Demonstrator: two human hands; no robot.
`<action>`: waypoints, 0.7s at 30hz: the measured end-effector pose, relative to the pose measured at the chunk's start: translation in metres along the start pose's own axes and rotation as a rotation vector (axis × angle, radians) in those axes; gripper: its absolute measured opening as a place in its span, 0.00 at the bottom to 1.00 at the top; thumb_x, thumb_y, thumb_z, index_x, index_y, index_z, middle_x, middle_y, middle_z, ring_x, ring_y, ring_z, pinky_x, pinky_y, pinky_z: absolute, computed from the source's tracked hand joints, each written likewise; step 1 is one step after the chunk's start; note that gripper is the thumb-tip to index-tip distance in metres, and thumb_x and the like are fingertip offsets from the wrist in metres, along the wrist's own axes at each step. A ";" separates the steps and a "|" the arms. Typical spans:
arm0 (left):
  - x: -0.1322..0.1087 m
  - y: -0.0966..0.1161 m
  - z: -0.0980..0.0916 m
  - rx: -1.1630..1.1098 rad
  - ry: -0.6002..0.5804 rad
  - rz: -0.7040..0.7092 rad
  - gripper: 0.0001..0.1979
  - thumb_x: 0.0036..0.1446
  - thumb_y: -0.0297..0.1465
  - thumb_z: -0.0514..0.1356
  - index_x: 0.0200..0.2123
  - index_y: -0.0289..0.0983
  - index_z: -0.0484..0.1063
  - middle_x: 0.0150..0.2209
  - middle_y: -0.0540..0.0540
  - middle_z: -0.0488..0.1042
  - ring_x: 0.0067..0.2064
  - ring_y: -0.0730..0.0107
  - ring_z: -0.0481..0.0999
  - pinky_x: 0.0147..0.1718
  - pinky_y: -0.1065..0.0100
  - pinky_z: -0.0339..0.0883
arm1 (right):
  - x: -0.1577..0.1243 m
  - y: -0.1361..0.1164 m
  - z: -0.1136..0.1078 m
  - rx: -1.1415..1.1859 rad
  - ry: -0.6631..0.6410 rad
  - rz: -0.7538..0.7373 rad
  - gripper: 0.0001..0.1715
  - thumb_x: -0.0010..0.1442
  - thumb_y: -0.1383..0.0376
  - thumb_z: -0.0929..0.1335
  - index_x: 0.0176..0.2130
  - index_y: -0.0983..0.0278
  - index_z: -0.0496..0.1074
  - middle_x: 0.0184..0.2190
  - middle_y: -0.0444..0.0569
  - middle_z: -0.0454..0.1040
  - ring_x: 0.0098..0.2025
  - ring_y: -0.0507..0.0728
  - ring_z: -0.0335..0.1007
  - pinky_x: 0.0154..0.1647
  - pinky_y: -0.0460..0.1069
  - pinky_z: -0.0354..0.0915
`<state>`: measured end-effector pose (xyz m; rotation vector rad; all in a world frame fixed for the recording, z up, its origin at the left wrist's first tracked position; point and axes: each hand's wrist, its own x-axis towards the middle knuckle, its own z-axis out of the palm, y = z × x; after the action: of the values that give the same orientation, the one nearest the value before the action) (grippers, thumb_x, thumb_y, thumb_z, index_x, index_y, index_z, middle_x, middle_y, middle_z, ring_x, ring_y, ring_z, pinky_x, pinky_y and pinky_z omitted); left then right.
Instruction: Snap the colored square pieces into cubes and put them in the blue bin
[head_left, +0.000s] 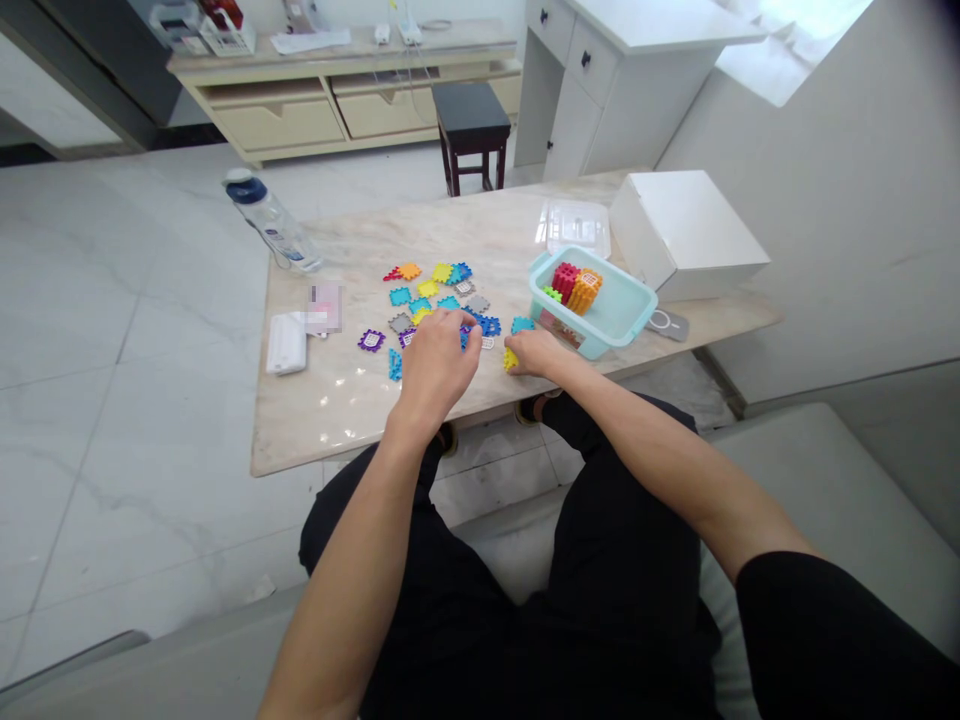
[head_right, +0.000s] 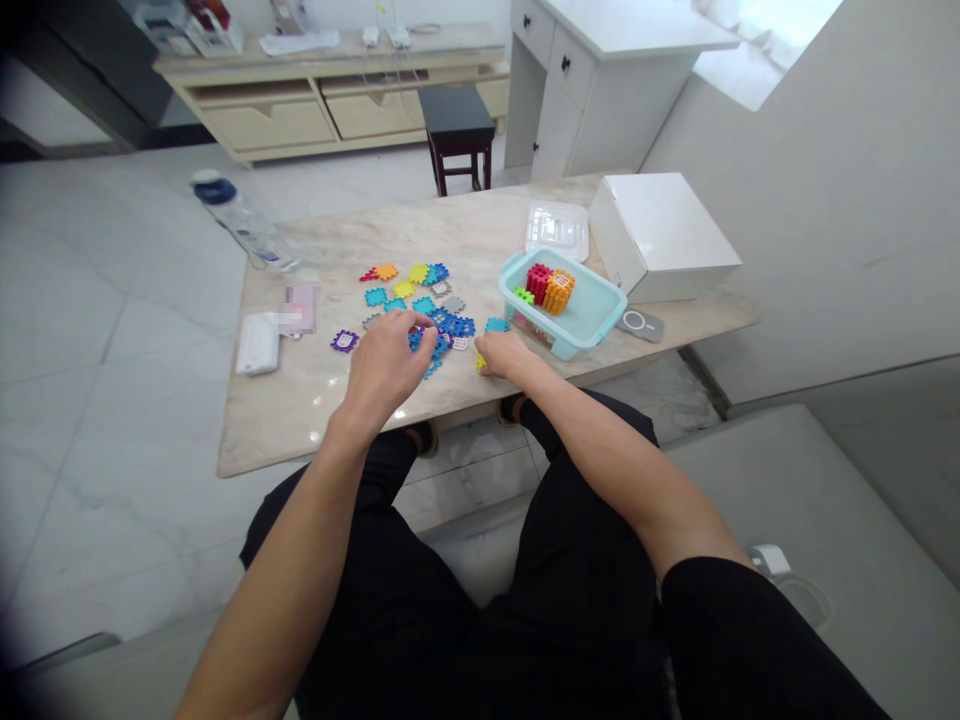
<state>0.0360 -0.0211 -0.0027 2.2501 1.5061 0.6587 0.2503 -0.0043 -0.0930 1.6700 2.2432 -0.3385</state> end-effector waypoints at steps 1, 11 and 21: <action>0.000 0.000 0.000 -0.004 0.004 0.001 0.09 0.75 0.35 0.60 0.47 0.42 0.81 0.52 0.37 0.83 0.58 0.44 0.79 0.61 0.51 0.73 | 0.001 0.000 0.001 0.005 0.005 0.001 0.27 0.72 0.57 0.77 0.62 0.71 0.79 0.60 0.69 0.83 0.62 0.72 0.82 0.63 0.57 0.76; 0.000 0.001 -0.001 0.001 -0.017 -0.004 0.10 0.75 0.35 0.59 0.47 0.41 0.81 0.52 0.37 0.84 0.58 0.45 0.79 0.61 0.50 0.72 | 0.005 -0.005 0.011 0.050 0.017 0.018 0.22 0.71 0.66 0.75 0.61 0.73 0.80 0.60 0.71 0.83 0.63 0.71 0.82 0.63 0.54 0.77; 0.002 -0.006 0.001 0.034 -0.006 -0.001 0.12 0.74 0.37 0.59 0.48 0.41 0.82 0.54 0.37 0.85 0.58 0.45 0.81 0.61 0.51 0.73 | 0.004 -0.011 0.008 0.088 0.039 0.044 0.25 0.66 0.69 0.77 0.61 0.73 0.82 0.60 0.73 0.83 0.63 0.71 0.83 0.65 0.54 0.77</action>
<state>0.0323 -0.0171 -0.0068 2.2743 1.5269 0.6299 0.2397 -0.0075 -0.1022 1.7820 2.2462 -0.4017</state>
